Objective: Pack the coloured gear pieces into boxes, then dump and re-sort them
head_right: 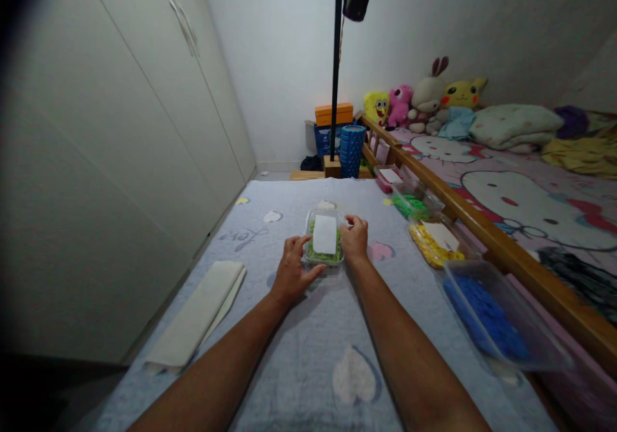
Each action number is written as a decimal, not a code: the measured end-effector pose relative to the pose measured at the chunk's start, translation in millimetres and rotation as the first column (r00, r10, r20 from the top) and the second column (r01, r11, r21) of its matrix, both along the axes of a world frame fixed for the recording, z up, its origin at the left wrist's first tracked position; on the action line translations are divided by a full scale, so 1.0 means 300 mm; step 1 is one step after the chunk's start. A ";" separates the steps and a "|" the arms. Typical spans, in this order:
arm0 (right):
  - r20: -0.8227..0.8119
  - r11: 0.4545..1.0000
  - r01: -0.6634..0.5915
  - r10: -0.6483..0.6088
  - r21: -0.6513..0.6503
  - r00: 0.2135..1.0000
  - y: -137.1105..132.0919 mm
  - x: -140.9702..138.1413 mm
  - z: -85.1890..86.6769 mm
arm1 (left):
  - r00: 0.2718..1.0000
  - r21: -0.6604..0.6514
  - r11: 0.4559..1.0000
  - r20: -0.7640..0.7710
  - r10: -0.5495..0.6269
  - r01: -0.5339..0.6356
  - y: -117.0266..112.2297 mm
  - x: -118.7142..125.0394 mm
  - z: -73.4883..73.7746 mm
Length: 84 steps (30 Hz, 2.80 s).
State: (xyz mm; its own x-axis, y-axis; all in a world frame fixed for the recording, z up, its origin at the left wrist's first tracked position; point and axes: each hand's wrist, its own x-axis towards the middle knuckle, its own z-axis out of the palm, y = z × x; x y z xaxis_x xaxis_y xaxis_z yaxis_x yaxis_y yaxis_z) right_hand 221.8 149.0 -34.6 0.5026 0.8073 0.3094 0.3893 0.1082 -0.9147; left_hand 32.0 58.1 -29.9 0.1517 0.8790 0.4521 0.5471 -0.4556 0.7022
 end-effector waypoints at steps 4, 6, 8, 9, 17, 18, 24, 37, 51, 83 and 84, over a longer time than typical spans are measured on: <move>-0.015 0.999 -0.021 0.021 0.033 1.000 -0.026 -0.033 0.026 | 0.999 -0.042 0.998 -0.024 0.041 -0.042 -0.005 -0.001 0.000; -0.019 0.999 -0.013 0.014 0.034 1.000 -0.038 -0.039 0.040 | 0.999 -0.046 0.998 -0.016 0.034 -0.035 -0.009 -0.001 0.001; -0.011 1.000 -0.008 0.008 0.019 1.000 -0.050 -0.042 0.054 | 1.000 -0.038 0.999 -0.002 0.026 -0.026 -0.012 -0.001 0.004; -0.006 1.000 -0.013 0.013 0.009 1.000 -0.056 -0.043 0.060 | 1.000 -0.033 0.999 0.004 0.024 -0.024 -0.014 -0.002 0.005; 0.054 0.998 -0.058 0.057 0.022 0.997 -0.081 -0.047 0.080 | 1.000 -0.018 1.000 0.007 0.005 -0.005 -0.011 -0.015 0.005; 0.064 0.998 -0.055 0.054 0.023 0.996 -0.082 -0.047 0.080 | 1.000 -0.014 1.000 0.006 0.005 -0.005 -0.010 -0.017 0.004; 0.148 0.997 -0.067 0.059 0.049 0.987 -0.082 -0.045 0.081 | 1.000 -0.002 1.000 0.003 -0.002 0.002 -0.004 -0.020 -0.005; 0.288 0.991 -0.078 0.043 0.113 0.957 -0.104 -0.052 0.110 | 0.999 0.037 0.998 -0.011 -0.044 0.045 -0.001 -0.034 -0.011; 0.288 0.986 -0.095 0.052 0.139 0.956 -0.117 -0.059 0.116 | 1.000 -0.037 0.999 0.003 -0.025 0.025 0.008 -0.042 -0.026; -0.393 0.799 -0.598 0.531 -0.063 0.751 -0.153 0.078 0.108 | 0.993 -0.158 0.982 0.075 -0.087 0.098 0.023 -0.065 -0.048; -0.406 0.794 -0.605 0.534 -0.058 0.741 -0.155 0.078 0.107 | 0.994 -0.158 0.983 0.071 -0.087 0.097 0.023 -0.064 -0.048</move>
State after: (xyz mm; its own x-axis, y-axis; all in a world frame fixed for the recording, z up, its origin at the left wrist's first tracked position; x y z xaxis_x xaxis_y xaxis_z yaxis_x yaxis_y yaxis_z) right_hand 245.2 102.5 -2.5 -0.0253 0.9992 0.0311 -0.0436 0.0299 -0.9986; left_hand 12.7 65.0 -44.2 0.2109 0.9246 0.3174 0.4595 -0.3803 0.8026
